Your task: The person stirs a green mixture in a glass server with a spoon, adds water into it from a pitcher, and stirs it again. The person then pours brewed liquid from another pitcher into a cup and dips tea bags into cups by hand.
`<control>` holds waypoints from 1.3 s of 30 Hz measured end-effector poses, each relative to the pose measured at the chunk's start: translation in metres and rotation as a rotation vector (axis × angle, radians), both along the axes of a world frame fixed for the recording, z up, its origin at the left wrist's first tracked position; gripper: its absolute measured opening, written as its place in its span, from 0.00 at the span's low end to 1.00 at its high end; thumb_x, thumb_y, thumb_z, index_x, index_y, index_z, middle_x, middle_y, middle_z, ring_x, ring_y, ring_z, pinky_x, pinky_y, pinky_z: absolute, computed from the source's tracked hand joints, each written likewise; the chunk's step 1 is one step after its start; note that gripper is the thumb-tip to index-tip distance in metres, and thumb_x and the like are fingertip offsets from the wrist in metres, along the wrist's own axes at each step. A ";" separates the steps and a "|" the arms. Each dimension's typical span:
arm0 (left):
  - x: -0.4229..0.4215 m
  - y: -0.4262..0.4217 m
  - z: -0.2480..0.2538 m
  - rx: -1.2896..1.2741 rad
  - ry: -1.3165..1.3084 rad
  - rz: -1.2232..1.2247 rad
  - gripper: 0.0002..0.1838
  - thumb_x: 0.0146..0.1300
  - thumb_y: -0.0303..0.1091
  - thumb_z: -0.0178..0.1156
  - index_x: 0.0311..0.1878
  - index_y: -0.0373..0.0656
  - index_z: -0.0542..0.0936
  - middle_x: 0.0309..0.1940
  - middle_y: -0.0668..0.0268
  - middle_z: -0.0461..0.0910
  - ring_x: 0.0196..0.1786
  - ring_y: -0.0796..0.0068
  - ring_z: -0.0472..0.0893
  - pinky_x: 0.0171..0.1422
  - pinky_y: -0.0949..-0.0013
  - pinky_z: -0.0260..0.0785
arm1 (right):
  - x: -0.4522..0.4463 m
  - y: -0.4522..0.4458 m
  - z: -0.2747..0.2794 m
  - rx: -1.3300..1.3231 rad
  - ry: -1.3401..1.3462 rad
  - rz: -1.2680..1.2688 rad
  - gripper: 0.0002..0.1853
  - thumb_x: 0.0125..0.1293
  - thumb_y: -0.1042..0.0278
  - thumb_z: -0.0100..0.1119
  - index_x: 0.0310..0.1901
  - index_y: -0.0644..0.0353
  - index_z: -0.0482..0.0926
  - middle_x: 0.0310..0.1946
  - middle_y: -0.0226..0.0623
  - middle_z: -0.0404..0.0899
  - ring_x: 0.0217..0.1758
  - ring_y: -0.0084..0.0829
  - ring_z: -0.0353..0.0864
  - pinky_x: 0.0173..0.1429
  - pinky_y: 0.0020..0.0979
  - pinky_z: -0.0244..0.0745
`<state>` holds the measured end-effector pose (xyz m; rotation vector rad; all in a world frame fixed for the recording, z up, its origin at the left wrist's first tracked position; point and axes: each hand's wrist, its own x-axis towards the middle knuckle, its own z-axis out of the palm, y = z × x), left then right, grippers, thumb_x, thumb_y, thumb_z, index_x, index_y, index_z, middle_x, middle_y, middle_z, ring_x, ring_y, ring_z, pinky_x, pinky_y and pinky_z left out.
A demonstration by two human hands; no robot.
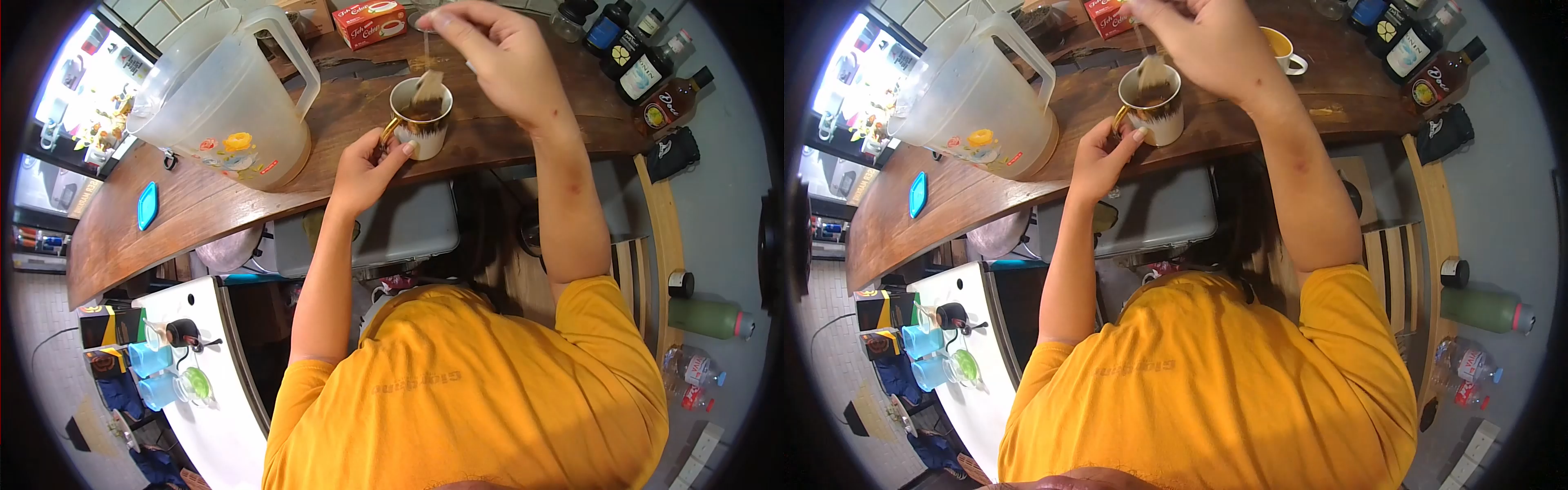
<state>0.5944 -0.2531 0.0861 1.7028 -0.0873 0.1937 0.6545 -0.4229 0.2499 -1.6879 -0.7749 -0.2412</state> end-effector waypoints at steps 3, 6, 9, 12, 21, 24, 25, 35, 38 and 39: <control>0.000 0.000 0.001 -0.001 0.009 -0.001 0.13 0.60 0.38 0.64 0.26 0.43 0.72 0.20 0.80 0.65 0.25 0.90 0.60 0.28 0.81 0.54 | -0.007 0.001 -0.001 -0.043 -0.001 -0.061 0.11 0.67 0.69 0.53 0.38 0.68 0.80 0.28 0.29 0.79 0.30 0.15 0.73 0.34 0.21 0.68; 0.001 0.000 -0.001 0.002 0.006 0.001 0.13 0.60 0.38 0.64 0.26 0.43 0.72 0.20 0.81 0.65 0.25 0.90 0.61 0.28 0.81 0.54 | -0.009 0.001 -0.001 -0.042 -0.024 -0.100 0.10 0.67 0.69 0.54 0.38 0.68 0.81 0.27 0.29 0.79 0.30 0.16 0.73 0.34 0.21 0.68; 0.001 0.000 -0.001 -0.010 0.000 -0.007 0.13 0.60 0.38 0.64 0.26 0.43 0.72 0.20 0.81 0.65 0.25 0.90 0.61 0.28 0.81 0.54 | -0.003 0.002 -0.007 0.000 -0.062 -0.144 0.11 0.67 0.69 0.53 0.38 0.68 0.80 0.28 0.29 0.79 0.30 0.16 0.72 0.34 0.21 0.68; 0.002 0.001 -0.004 -0.022 0.005 -0.014 0.13 0.60 0.38 0.63 0.26 0.43 0.72 0.20 0.81 0.65 0.25 0.90 0.61 0.28 0.81 0.54 | 0.005 0.001 -0.009 0.009 0.020 -0.038 0.10 0.67 0.69 0.53 0.39 0.69 0.80 0.29 0.29 0.79 0.31 0.16 0.72 0.35 0.21 0.68; 0.001 -0.001 0.000 -0.048 -0.006 -0.022 0.12 0.61 0.35 0.63 0.27 0.42 0.71 0.22 0.80 0.65 0.26 0.89 0.61 0.28 0.80 0.54 | 0.043 -0.041 0.037 0.280 0.166 -0.038 0.10 0.69 0.67 0.51 0.37 0.63 0.80 0.19 0.18 0.68 0.17 0.09 0.56 0.20 0.15 0.49; 0.000 -0.002 0.001 -0.051 0.009 -0.020 0.12 0.61 0.35 0.63 0.27 0.42 0.71 0.22 0.80 0.65 0.27 0.89 0.61 0.29 0.80 0.54 | 0.059 -0.061 0.040 0.194 0.128 -0.026 0.11 0.69 0.66 0.50 0.38 0.64 0.79 0.15 0.16 0.61 0.16 0.10 0.55 0.20 0.16 0.49; 0.000 -0.001 0.001 -0.053 0.022 -0.021 0.12 0.61 0.35 0.63 0.27 0.42 0.72 0.22 0.80 0.65 0.27 0.89 0.61 0.29 0.81 0.54 | 0.062 -0.066 0.038 0.192 0.129 -0.027 0.11 0.69 0.66 0.50 0.38 0.64 0.79 0.15 0.16 0.61 0.16 0.10 0.55 0.20 0.16 0.49; 0.001 -0.001 -0.001 -0.008 -0.012 -0.003 0.13 0.61 0.36 0.63 0.27 0.42 0.71 0.22 0.79 0.66 0.27 0.89 0.62 0.29 0.80 0.55 | 0.105 -0.104 -0.049 -0.086 0.013 -0.389 0.13 0.66 0.59 0.54 0.41 0.59 0.82 0.29 0.21 0.78 0.27 0.10 0.64 0.31 0.17 0.59; 0.001 0.000 -0.001 -0.012 0.022 -0.001 0.13 0.61 0.36 0.63 0.27 0.42 0.72 0.22 0.79 0.66 0.27 0.88 0.62 0.30 0.80 0.55 | 0.105 -0.115 -0.072 -0.228 0.048 -0.510 0.14 0.66 0.59 0.55 0.42 0.60 0.82 0.30 0.24 0.81 0.30 0.15 0.71 0.36 0.20 0.66; 0.000 -0.001 0.000 -0.003 0.009 0.008 0.13 0.61 0.36 0.63 0.27 0.42 0.72 0.22 0.79 0.65 0.27 0.88 0.62 0.29 0.80 0.55 | 0.106 -0.120 -0.083 -0.229 0.050 -0.507 0.14 0.66 0.59 0.55 0.42 0.60 0.82 0.30 0.24 0.81 0.30 0.15 0.71 0.36 0.20 0.66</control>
